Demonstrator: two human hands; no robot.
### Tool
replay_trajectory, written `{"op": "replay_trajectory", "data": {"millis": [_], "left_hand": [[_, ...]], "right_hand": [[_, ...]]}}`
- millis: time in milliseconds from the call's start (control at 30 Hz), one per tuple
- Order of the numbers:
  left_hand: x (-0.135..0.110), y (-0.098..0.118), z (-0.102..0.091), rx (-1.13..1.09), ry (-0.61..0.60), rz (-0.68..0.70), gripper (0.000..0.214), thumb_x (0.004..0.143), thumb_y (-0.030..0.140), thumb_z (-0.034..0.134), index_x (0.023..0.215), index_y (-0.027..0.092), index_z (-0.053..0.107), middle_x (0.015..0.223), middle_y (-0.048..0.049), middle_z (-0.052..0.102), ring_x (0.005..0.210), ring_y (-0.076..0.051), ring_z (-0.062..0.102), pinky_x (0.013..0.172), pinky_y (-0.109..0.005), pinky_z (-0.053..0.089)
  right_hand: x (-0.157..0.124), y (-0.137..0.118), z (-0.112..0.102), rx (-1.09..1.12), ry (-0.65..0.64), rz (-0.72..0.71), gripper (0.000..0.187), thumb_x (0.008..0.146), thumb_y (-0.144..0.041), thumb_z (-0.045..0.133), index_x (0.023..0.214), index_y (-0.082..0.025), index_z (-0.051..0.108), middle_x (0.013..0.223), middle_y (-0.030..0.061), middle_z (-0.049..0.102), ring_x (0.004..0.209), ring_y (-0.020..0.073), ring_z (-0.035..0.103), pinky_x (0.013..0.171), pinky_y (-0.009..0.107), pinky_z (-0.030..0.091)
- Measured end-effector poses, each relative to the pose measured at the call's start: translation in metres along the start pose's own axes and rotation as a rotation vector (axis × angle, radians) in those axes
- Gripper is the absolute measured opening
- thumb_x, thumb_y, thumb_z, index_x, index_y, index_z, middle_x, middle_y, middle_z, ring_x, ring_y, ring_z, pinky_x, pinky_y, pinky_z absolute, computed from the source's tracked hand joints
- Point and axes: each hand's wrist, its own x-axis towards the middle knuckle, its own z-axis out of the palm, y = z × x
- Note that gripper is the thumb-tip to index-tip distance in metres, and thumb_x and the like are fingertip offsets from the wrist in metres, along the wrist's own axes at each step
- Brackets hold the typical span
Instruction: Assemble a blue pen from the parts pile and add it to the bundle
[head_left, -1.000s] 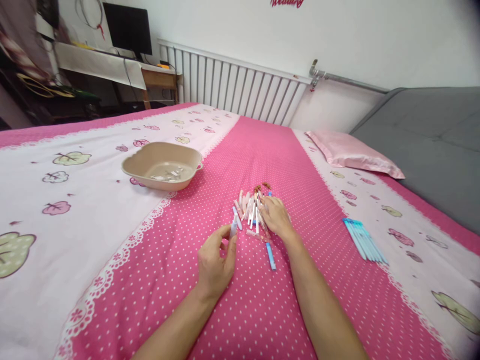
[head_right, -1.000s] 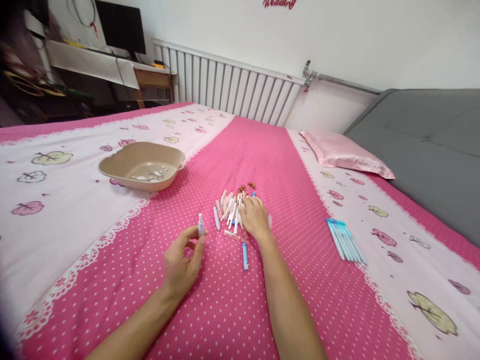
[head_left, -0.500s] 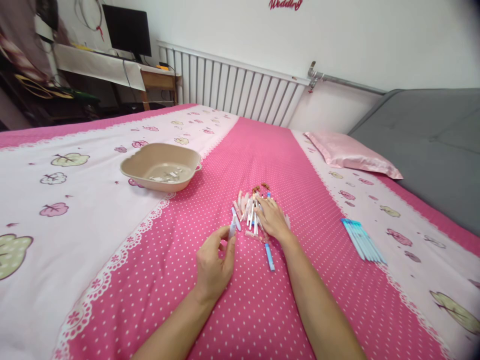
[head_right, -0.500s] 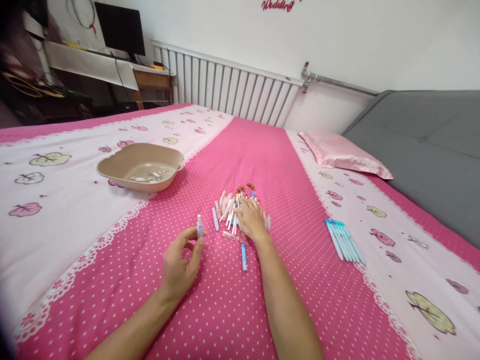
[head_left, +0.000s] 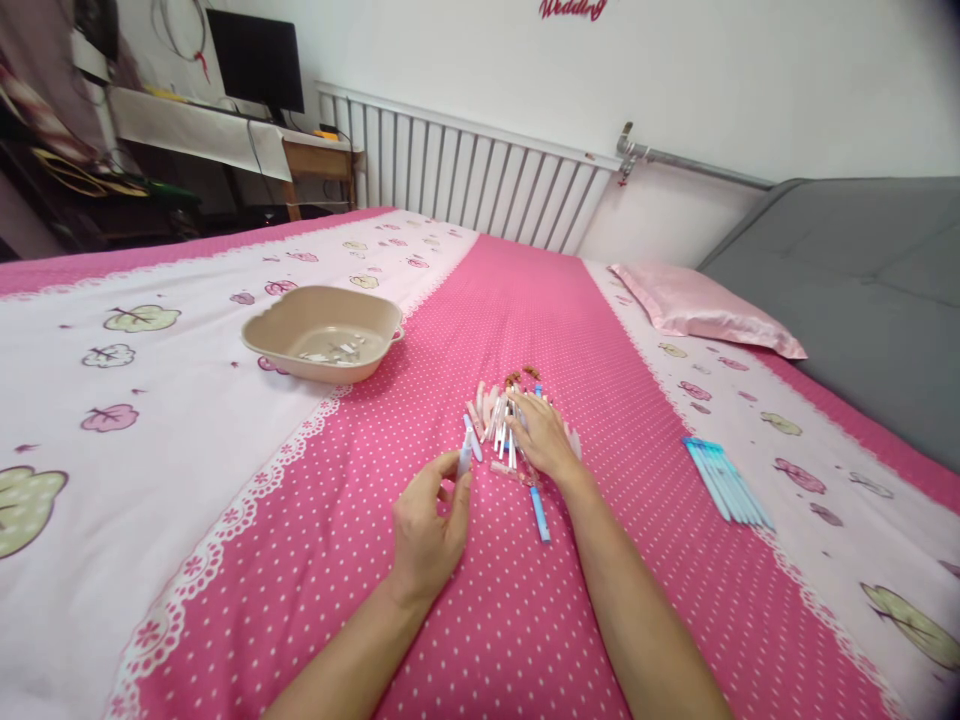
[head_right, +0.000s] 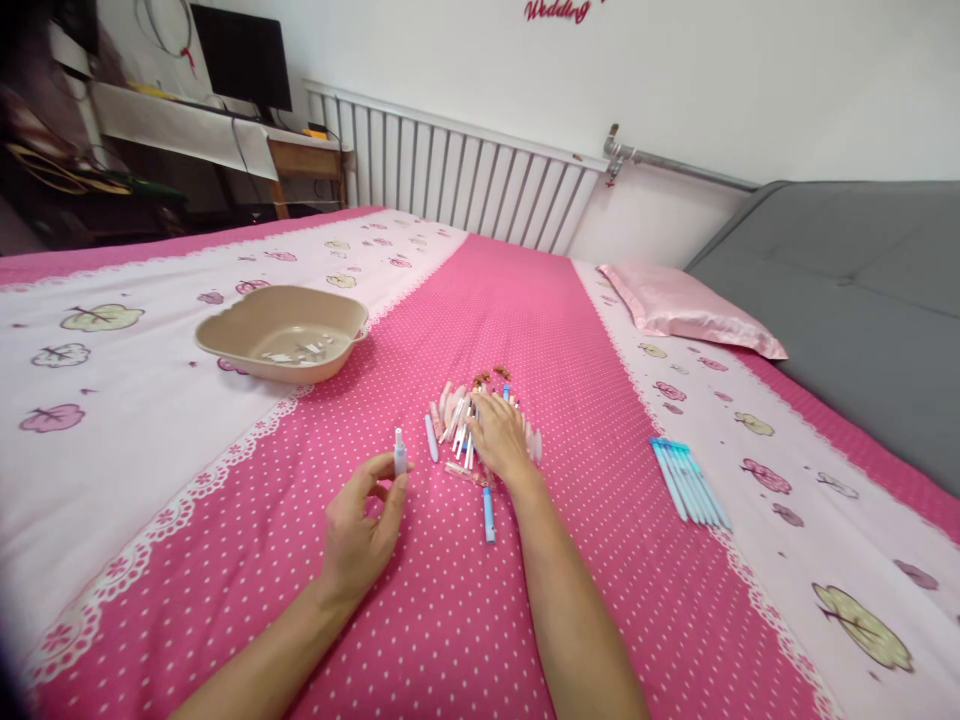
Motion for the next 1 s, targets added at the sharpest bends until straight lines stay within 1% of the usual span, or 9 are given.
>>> {"op": "replay_trajectory", "data": {"millis": [67,167,267,400,500,600,800,900,1000], "left_hand": [[0.000,0.000,0.000,0.009,0.007,-0.009,0.017,0.088,0.019,0.052,0.103,0.016,0.058,0.084,-0.0035,0.068,0.071,-0.012,0.064,0.061,-0.022,0.053],[0.001,0.000,-0.001,0.002,0.008,-0.037,0.017,0.088,0.020,0.052,0.103,0.016,0.058,0.084,-0.0034,0.068,0.071,-0.012,0.065,0.061,-0.022,0.053],[0.001,0.000,-0.001,-0.006,0.009,-0.052,0.017,0.087,0.021,0.052,0.102,0.016,0.058,0.085,-0.0034,0.069,0.072,-0.012,0.065,0.061,-0.022,0.053],[0.002,0.001,-0.001,-0.003,0.012,-0.064,0.018,0.087,0.022,0.052,0.103,0.016,0.059,0.084,-0.0034,0.069,0.071,-0.012,0.065,0.061,-0.022,0.053],[0.003,0.002,-0.001,-0.001,0.014,-0.072,0.017,0.088,0.023,0.052,0.102,0.016,0.059,0.083,-0.0036,0.069,0.069,-0.012,0.065,0.060,-0.022,0.053],[0.003,0.003,-0.001,-0.007,0.010,-0.083,0.017,0.088,0.023,0.052,0.101,0.016,0.059,0.083,-0.0040,0.069,0.069,-0.012,0.065,0.060,-0.023,0.053],[0.002,0.001,-0.001,-0.005,0.009,-0.095,0.017,0.087,0.023,0.052,0.101,0.017,0.059,0.085,-0.0042,0.069,0.072,-0.013,0.065,0.061,-0.024,0.054],[0.001,0.001,-0.001,-0.001,0.011,-0.086,0.017,0.087,0.022,0.052,0.102,0.016,0.059,0.085,-0.0043,0.069,0.072,-0.013,0.065,0.061,-0.023,0.053],[0.002,0.001,-0.001,-0.008,0.014,-0.086,0.017,0.087,0.022,0.052,0.102,0.016,0.059,0.085,-0.0040,0.069,0.071,-0.013,0.065,0.061,-0.023,0.053]], "right_hand": [[0.001,-0.004,-0.002,0.011,0.032,-0.041,0.041,0.091,-0.028,0.045,0.129,-0.015,0.053,0.132,0.0111,0.056,0.124,0.0251,0.045,0.106,0.041,0.030],[0.002,-0.012,-0.007,0.013,0.059,-0.090,0.034,0.090,-0.022,0.046,0.120,-0.017,0.061,0.118,0.0103,0.064,0.111,0.0245,0.051,0.098,0.039,0.035],[0.002,-0.021,-0.011,-0.004,0.030,-0.109,0.030,0.091,-0.019,0.045,0.112,-0.020,0.066,0.105,0.0086,0.067,0.099,0.0230,0.054,0.090,0.037,0.037],[0.001,-0.027,-0.012,-0.048,-0.033,-0.134,0.027,0.093,-0.026,0.046,0.107,-0.023,0.068,0.094,0.0069,0.067,0.096,0.0219,0.053,0.089,0.036,0.035],[0.000,-0.029,-0.010,-0.097,-0.061,-0.130,0.025,0.092,-0.030,0.048,0.102,-0.023,0.069,0.093,0.0072,0.066,0.097,0.0218,0.053,0.090,0.035,0.034],[-0.001,-0.030,-0.010,-0.121,-0.058,-0.121,0.024,0.092,-0.031,0.048,0.100,-0.022,0.068,0.093,0.0074,0.065,0.097,0.0224,0.053,0.091,0.035,0.034],[-0.003,-0.034,-0.014,-0.126,-0.011,-0.065,0.018,0.090,-0.032,0.051,0.093,-0.021,0.065,0.093,0.0076,0.064,0.093,0.0228,0.054,0.086,0.034,0.037],[-0.003,-0.036,-0.016,-0.125,-0.007,-0.039,0.018,0.088,-0.034,0.054,0.092,-0.020,0.065,0.091,0.0084,0.063,0.093,0.0236,0.054,0.085,0.035,0.038],[-0.002,-0.039,-0.016,-0.090,0.032,-0.059,0.019,0.087,-0.032,0.055,0.093,-0.019,0.067,0.099,0.0094,0.062,0.097,0.0233,0.053,0.088,0.035,0.037]]}}
